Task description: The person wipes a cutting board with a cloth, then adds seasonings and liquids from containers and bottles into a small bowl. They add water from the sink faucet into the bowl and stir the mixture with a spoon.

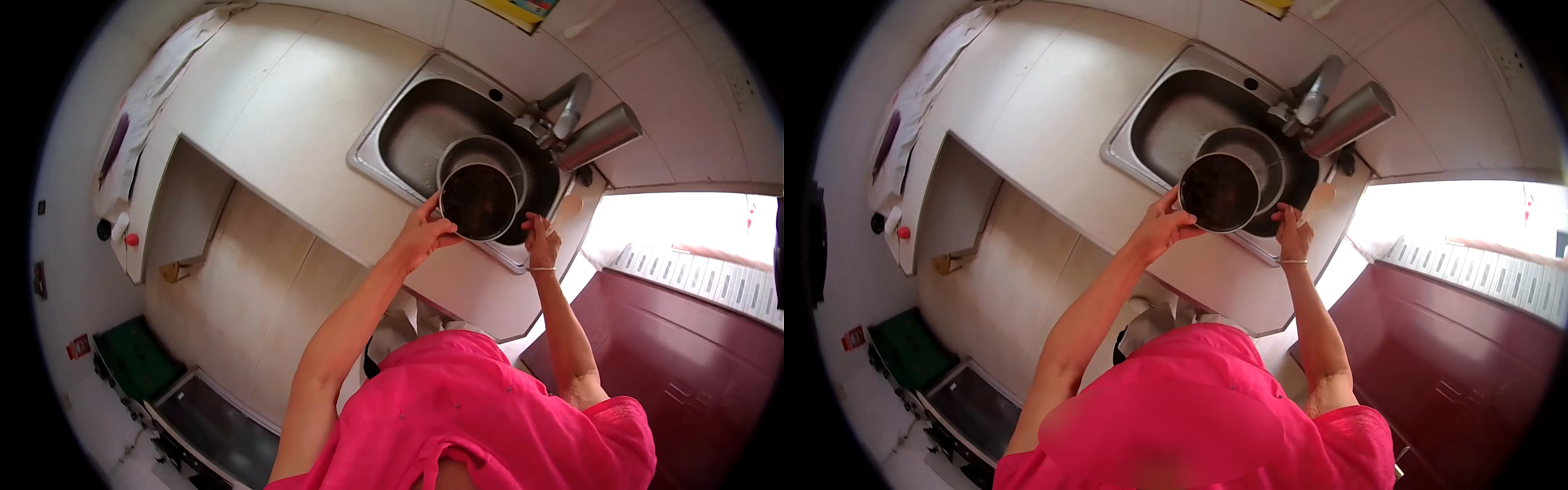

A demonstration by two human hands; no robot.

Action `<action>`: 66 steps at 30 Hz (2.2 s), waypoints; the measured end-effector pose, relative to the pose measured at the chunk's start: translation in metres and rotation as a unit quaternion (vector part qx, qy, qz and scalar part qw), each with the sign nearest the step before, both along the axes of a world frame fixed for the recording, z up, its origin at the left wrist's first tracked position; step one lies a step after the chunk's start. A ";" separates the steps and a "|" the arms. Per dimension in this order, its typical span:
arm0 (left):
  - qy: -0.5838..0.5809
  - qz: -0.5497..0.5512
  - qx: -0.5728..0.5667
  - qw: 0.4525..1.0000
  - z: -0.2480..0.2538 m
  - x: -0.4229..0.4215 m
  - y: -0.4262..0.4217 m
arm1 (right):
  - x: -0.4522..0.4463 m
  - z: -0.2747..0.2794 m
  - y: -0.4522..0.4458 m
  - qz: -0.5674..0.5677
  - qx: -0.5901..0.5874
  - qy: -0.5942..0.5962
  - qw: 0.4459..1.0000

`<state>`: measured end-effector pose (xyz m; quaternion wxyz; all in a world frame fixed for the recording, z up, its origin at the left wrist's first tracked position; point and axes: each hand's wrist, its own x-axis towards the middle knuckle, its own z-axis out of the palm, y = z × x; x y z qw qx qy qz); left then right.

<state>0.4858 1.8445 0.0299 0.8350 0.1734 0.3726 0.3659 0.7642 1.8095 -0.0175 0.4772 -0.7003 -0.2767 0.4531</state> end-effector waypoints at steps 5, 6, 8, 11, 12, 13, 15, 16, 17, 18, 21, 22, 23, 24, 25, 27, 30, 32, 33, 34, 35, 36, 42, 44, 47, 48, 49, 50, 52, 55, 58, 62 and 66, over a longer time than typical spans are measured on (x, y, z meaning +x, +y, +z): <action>0.030 0.076 0.002 0.997 0.034 -0.080 -0.068 | -0.080 0.016 -0.051 0.113 -0.064 0.034 0.991; 0.027 0.098 -0.001 0.995 0.037 -0.098 -0.087 | -0.099 0.023 -0.060 0.138 -0.090 0.044 0.985; 0.022 0.140 -0.005 0.990 0.040 -0.134 -0.128 | -0.142 0.035 -0.076 0.163 -0.104 0.060 0.979; 0.022 0.208 -0.007 0.978 0.051 -0.190 -0.195 | -0.200 0.036 -0.103 0.224 -0.101 0.107 0.963; 0.020 0.229 -0.009 0.973 0.053 -0.209 -0.222 | -0.222 0.034 -0.113 0.244 -0.092 0.124 0.957; 0.017 0.253 -0.008 0.967 0.056 -0.228 -0.249 | -0.247 0.032 -0.123 0.268 -0.083 0.140 0.949; 0.024 0.297 -0.007 0.955 0.060 -0.266 -0.302 | -0.300 0.036 -0.147 0.346 -0.069 0.140 0.925; 0.033 0.319 -0.010 0.947 0.061 -0.283 -0.330 | -0.324 0.033 -0.159 0.386 -0.066 0.142 0.909; 0.044 0.341 -0.014 0.939 0.063 -0.300 -0.356 | -0.350 0.030 -0.169 0.426 -0.063 0.145 0.891; 0.046 0.366 -0.016 0.929 0.064 -0.317 -0.382 | -0.375 0.032 -0.180 0.478 -0.064 0.117 0.868; 0.049 0.440 -0.021 0.896 0.067 -0.359 -0.462 | -0.453 0.027 -0.223 0.555 -0.060 0.076 0.826; 0.048 0.465 -0.020 0.884 0.064 -0.371 -0.489 | -0.476 0.025 -0.236 0.576 -0.070 0.064 0.812; 0.049 0.490 -0.018 0.870 0.063 -0.381 -0.516 | -0.496 0.026 -0.248 0.598 -0.078 0.053 0.796; 0.046 0.514 -0.026 0.856 0.064 -0.389 -0.539 | -0.517 0.026 -0.259 0.621 -0.086 0.042 0.778; 0.046 0.541 -0.034 0.839 0.064 -0.396 -0.562 | -0.536 0.030 -0.268 0.655 -0.087 0.030 0.750; 0.045 0.600 -0.038 0.798 0.059 -0.413 -0.609 | -0.581 0.030 -0.283 0.706 -0.077 0.018 0.703; 0.031 0.683 -0.024 0.730 0.062 -0.436 -0.671 | -0.653 0.021 -0.300 0.743 -0.093 0.028 0.662; 0.026 0.723 -0.013 0.690 0.082 -0.452 -0.711 | -0.713 0.028 -0.319 0.778 -0.108 0.056 0.616; 0.036 0.745 -0.016 0.666 0.086 -0.459 -0.729 | -0.743 0.032 -0.330 0.793 -0.110 0.066 0.596; 0.045 0.764 -0.018 0.644 0.090 -0.466 -0.747 | -0.774 0.035 -0.344 0.808 -0.110 0.077 0.574; 0.056 0.781 -0.019 0.622 0.094 -0.472 -0.765 | -0.803 0.036 -0.360 0.821 -0.108 0.091 0.553; 0.047 0.804 -0.024 0.593 0.102 -0.476 -0.781 | -0.831 0.039 -0.377 0.832 -0.112 0.103 0.534; 0.034 0.905 -0.018 0.424 0.114 -0.496 -0.902 | -0.978 0.119 -0.554 0.939 -0.051 0.027 0.339; 0.037 0.926 -0.004 0.376 0.116 -0.496 -0.942 | -1.004 0.132 -0.619 0.953 -0.019 0.018 0.303; 0.047 0.944 -0.017 0.325 0.122 -0.498 -1.013 | -1.031 0.136 -0.720 0.959 0.007 0.033 0.282; 0.053 0.946 -0.015 0.319 0.119 -0.496 -1.039 | -1.036 0.140 -0.753 0.961 0.020 0.052 0.272; 0.047 0.949 -0.024 0.311 0.119 -0.488 -1.056 | -1.031 0.141 -0.776 0.961 0.016 0.059 0.271; 0.051 0.950 -0.028 0.305 0.119 -0.485 -1.079 | -1.031 0.141 -0.804 0.959 0.016 0.076 0.273; 0.058 0.953 -0.023 0.296 0.119 -0.482 -1.133 | -1.033 0.144 -0.862 0.953 0.018 0.107 0.283; 0.059 0.956 -0.033 0.286 0.121 -0.470 -1.202 | -1.030 0.146 -0.928 0.950 0.024 0.102 0.294; 0.050 0.964 -0.035 0.260 0.123 -0.458 -1.260 | -1.026 0.147 -0.982 0.949 0.047 0.107 0.293; 0.055 0.970 -0.044 0.233 0.118 -0.449 -1.336 | -1.034 0.147 -1.053 0.945 0.098 0.110 0.292; 0.060 0.976 -0.044 0.204 0.107 -0.445 -1.404 | -1.053 0.149 -1.133 0.940 0.096 0.115 0.305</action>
